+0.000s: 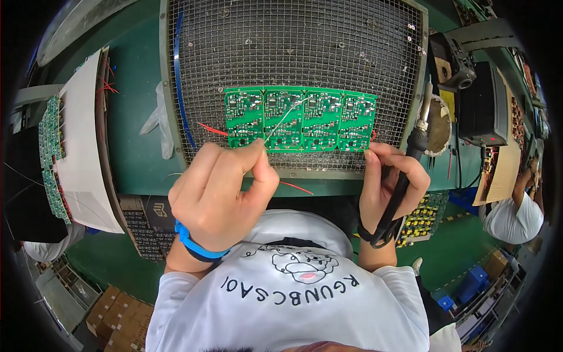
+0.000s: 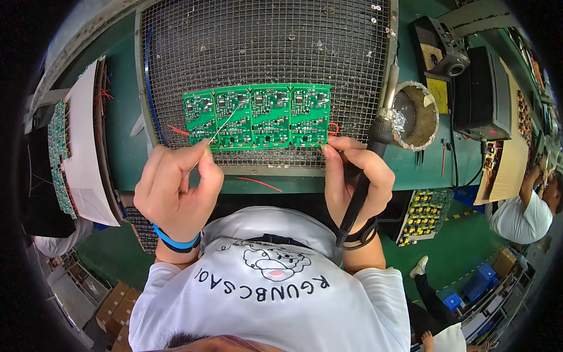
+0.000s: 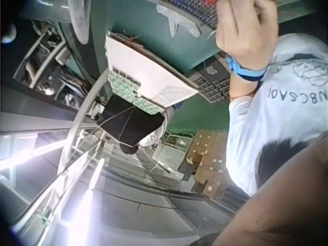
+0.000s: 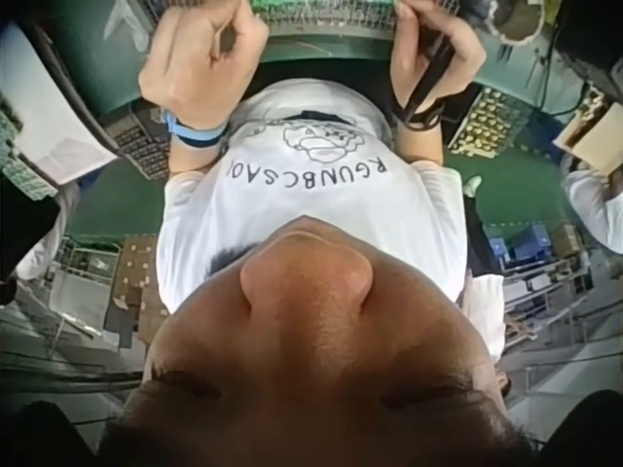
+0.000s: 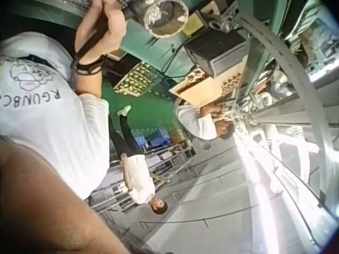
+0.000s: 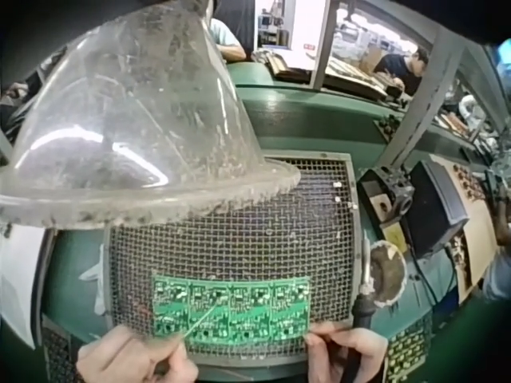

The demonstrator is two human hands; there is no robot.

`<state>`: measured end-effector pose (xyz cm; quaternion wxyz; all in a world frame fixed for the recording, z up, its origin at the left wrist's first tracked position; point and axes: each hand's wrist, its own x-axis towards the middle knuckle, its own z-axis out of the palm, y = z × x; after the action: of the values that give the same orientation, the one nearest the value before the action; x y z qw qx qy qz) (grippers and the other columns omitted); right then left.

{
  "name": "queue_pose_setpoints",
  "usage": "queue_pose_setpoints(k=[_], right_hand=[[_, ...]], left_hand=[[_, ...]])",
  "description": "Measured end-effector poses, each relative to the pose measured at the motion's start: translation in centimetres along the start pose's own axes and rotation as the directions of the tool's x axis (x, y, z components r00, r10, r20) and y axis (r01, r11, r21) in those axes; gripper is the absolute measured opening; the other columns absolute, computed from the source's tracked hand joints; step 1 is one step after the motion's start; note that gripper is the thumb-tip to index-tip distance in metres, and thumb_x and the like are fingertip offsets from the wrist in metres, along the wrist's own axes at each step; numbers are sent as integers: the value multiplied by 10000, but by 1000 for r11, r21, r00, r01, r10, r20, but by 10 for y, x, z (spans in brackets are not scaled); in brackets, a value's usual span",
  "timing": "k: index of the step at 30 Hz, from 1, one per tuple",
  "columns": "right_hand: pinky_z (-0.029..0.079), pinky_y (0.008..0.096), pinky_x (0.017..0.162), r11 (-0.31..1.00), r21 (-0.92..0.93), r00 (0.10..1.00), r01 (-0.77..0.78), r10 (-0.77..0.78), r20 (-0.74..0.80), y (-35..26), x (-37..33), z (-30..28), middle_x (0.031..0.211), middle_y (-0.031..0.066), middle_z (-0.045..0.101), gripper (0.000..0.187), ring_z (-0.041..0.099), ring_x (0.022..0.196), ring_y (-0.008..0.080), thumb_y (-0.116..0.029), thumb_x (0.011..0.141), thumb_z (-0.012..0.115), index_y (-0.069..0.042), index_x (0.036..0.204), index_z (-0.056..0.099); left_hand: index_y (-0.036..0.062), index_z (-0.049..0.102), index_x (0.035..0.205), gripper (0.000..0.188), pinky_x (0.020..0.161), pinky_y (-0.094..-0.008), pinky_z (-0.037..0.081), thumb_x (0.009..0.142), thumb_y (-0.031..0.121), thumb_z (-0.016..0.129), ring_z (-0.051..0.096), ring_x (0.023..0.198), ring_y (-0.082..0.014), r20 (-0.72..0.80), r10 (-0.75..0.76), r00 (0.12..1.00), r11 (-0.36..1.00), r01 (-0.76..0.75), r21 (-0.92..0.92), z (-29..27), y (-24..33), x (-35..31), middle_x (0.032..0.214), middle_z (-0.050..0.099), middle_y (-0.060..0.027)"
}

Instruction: The person solders components onto a circuit board using a soldering iron and wire, turns it over to inspect it, and places it on a stack. They then pick up a new circuit board and repeat the soldering process before setting it aside.

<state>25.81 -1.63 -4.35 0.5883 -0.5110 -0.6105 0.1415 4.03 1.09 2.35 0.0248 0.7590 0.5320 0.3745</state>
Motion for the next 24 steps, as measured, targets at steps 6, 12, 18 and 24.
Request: queue_pose_setpoints(k=[6, 12, 18, 24], right_hand=[[569, 260, 666, 1000, -18, 1000, 12, -12, 1, 2, -1, 1, 917, 203, 700, 408, 702, 796, 188, 120, 836, 701, -25, 1109, 435], [567, 258, 664, 1000, -13, 1000, 19, -19, -1, 1, -1, 0, 912, 205, 700, 403, 704, 796, 190, 121, 832, 703, -22, 1101, 439], [544, 283, 792, 999, -19, 997, -33, 34, 65, -3, -2, -3, 982, 207, 656, 400, 670, 880, 198, 151, 868, 635, -28, 1134, 395], [542, 285, 802, 999, -34, 997, -37, 39, 68, -4, -3, -2, 999, 211, 657, 395, 667, 881, 193, 146, 872, 634, -24, 1133, 392]], left_hand=[[63, 698, 844, 213, 408, -288, 392, 666, -38, 755, 471, 457, -164, 13, 0, 1000, 1000, 0, -5, 0, 2, -5, 631, 513, -32], [63, 699, 859, 219, 408, -289, 391, 671, -35, 755, 469, 456, -163, 36, 20, 999, 998, -18, -56, 3, 3, -8, 641, 513, -35], [63, 702, 869, 228, 415, -291, 397, 670, -31, 762, 475, 458, -166, 3, -14, 1000, 1000, 14, -17, 2, 3, -7, 645, 508, -35], [62, 701, 870, 230, 418, -289, 404, 669, -32, 761, 483, 467, -167, 39, 17, 999, 998, -14, -67, -1, 3, -10, 645, 503, -37]])
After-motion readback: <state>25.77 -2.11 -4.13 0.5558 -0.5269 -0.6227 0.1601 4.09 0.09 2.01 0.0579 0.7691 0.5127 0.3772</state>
